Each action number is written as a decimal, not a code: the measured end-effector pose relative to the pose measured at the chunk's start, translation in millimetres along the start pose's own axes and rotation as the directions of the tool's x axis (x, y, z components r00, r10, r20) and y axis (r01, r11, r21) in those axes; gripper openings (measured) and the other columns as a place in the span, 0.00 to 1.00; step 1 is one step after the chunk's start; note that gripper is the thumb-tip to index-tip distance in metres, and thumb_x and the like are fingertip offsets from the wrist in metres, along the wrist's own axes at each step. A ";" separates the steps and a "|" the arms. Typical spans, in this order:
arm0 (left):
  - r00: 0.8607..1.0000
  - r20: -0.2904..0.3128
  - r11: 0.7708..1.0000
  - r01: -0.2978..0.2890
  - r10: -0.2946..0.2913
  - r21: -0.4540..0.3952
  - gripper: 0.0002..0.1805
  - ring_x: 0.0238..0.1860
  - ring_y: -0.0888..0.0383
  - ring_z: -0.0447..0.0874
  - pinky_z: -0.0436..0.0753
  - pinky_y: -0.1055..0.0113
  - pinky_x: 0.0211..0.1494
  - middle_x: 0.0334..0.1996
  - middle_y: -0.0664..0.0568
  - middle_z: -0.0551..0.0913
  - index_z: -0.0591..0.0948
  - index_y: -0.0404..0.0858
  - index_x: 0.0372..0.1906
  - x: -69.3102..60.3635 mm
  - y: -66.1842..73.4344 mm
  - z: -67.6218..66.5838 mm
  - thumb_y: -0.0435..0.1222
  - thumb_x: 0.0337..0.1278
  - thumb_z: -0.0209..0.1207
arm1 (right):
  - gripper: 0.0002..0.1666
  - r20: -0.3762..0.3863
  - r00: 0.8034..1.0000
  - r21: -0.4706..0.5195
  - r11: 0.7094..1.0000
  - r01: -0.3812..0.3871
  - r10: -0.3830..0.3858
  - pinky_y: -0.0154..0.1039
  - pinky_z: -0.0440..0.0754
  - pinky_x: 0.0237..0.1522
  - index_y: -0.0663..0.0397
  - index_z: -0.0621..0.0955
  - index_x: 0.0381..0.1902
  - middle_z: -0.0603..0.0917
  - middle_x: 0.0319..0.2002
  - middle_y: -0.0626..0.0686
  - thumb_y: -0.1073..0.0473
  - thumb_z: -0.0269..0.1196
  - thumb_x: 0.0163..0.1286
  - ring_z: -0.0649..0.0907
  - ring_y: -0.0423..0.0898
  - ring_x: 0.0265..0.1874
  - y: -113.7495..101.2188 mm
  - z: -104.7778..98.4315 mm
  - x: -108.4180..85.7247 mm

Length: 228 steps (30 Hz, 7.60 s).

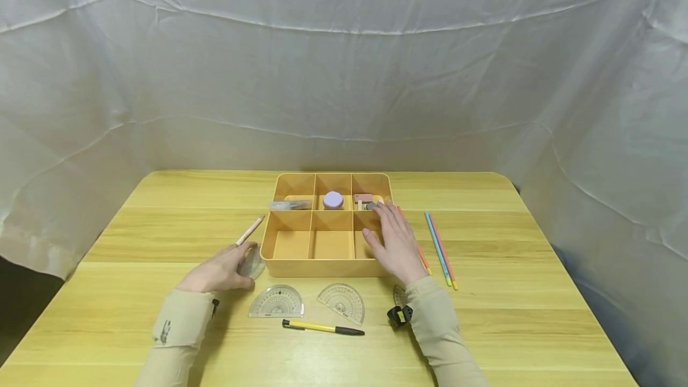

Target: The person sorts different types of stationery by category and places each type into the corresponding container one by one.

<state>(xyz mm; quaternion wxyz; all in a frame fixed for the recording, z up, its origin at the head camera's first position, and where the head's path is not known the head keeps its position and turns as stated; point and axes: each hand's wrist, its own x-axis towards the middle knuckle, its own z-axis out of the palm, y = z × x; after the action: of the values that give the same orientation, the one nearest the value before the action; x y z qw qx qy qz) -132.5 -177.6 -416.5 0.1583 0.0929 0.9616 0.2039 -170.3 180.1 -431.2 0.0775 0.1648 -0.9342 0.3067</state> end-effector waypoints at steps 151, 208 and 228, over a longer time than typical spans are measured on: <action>0.973 -0.219 0.992 -0.090 0.069 -0.089 0.52 0.82 0.38 0.39 0.50 0.46 0.84 0.80 0.30 0.35 0.38 0.22 0.77 15.6 61.4 13.9 0.58 0.75 0.46 | 0.37 -0.005 1.000 -0.011 1.000 0.006 -0.006 0.63 0.52 0.79 0.65 0.62 0.75 0.60 0.78 0.66 0.50 0.54 0.77 0.55 0.64 0.79 -0.9 -4.6 -4.1; 0.978 -0.207 0.990 -0.065 0.038 -0.128 0.51 0.82 0.39 0.41 0.52 0.39 0.82 0.81 0.33 0.37 0.38 0.25 0.78 27.0 71.1 19.0 0.57 0.75 0.46 | 0.21 0.446 0.892 -0.234 0.972 0.038 0.073 0.30 0.73 0.26 0.52 0.79 0.30 0.77 0.25 0.43 0.52 0.80 0.45 0.70 0.36 0.25 21.5 -64.6 -87.7; 0.979 -0.199 0.990 -0.059 0.033 -0.127 0.50 0.82 0.40 0.42 0.53 0.39 0.82 0.81 0.32 0.39 0.37 0.26 0.78 25.2 70.0 19.4 0.56 0.75 0.46 | 0.18 0.405 0.913 -0.287 0.939 0.187 -0.059 0.29 0.65 0.24 0.47 0.75 0.23 0.72 0.21 0.40 0.54 0.76 0.44 0.66 0.35 0.23 20.4 -62.1 -92.5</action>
<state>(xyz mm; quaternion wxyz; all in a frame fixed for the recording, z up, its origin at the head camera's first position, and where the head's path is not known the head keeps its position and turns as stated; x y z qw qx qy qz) -141.4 -101.4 -410.5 0.0635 0.0838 0.9545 0.2789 -88.5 256.8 -415.5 -0.0650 0.2670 -0.9556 0.1068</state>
